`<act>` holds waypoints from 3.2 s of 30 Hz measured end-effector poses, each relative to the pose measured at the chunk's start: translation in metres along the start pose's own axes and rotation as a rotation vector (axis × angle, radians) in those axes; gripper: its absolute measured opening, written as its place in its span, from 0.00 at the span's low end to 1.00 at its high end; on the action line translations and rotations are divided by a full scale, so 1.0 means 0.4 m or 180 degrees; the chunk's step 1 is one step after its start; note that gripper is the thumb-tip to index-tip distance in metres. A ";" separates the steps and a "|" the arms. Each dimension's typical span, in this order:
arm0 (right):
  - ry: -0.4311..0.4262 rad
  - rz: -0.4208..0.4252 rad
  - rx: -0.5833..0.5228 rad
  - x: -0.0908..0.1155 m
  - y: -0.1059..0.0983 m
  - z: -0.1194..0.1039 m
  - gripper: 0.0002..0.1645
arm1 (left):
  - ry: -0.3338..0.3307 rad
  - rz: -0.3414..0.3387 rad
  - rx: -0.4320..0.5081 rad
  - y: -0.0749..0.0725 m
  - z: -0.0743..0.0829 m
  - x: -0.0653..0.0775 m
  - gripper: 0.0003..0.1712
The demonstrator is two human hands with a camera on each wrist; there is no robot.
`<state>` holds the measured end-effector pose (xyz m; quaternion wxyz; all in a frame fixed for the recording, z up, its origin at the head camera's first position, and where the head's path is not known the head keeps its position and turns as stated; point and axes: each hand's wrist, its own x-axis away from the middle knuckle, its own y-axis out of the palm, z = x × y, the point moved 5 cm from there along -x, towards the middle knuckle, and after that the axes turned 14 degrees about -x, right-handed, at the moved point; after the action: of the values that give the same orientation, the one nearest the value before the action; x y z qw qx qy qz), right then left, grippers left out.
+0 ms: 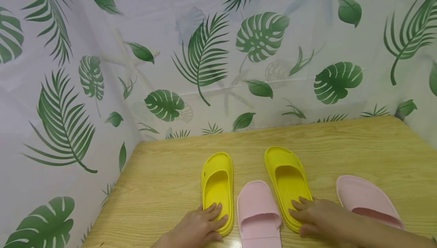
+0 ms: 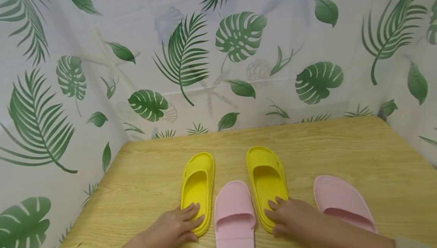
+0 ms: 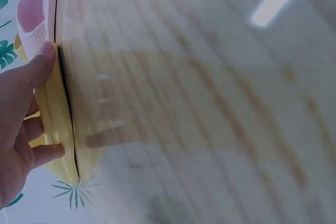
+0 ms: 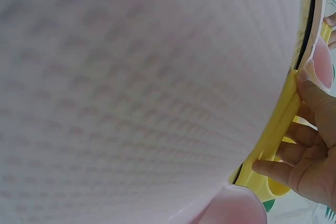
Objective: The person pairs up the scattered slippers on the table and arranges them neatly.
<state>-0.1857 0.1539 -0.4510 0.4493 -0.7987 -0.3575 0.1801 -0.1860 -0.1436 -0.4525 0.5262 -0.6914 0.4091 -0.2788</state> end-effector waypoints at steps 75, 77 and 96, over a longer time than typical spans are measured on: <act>0.0058 -0.0085 0.0225 -0.051 -0.049 0.006 0.33 | -0.0130 -0.0033 0.0051 -0.008 -0.037 -0.037 0.28; 0.0080 -0.0098 0.0212 -0.052 -0.050 0.006 0.33 | -0.0143 -0.0072 0.0067 -0.008 -0.039 -0.038 0.28; 0.0197 -0.0113 0.0118 -0.066 -0.051 0.015 0.34 | -0.0228 -0.0189 0.0128 0.001 -0.047 -0.049 0.28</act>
<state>-0.2159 0.1450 -0.4378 0.4780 -0.7890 -0.3541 0.1538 -0.2117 -0.1362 -0.4466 0.5459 -0.7020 0.3636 -0.2775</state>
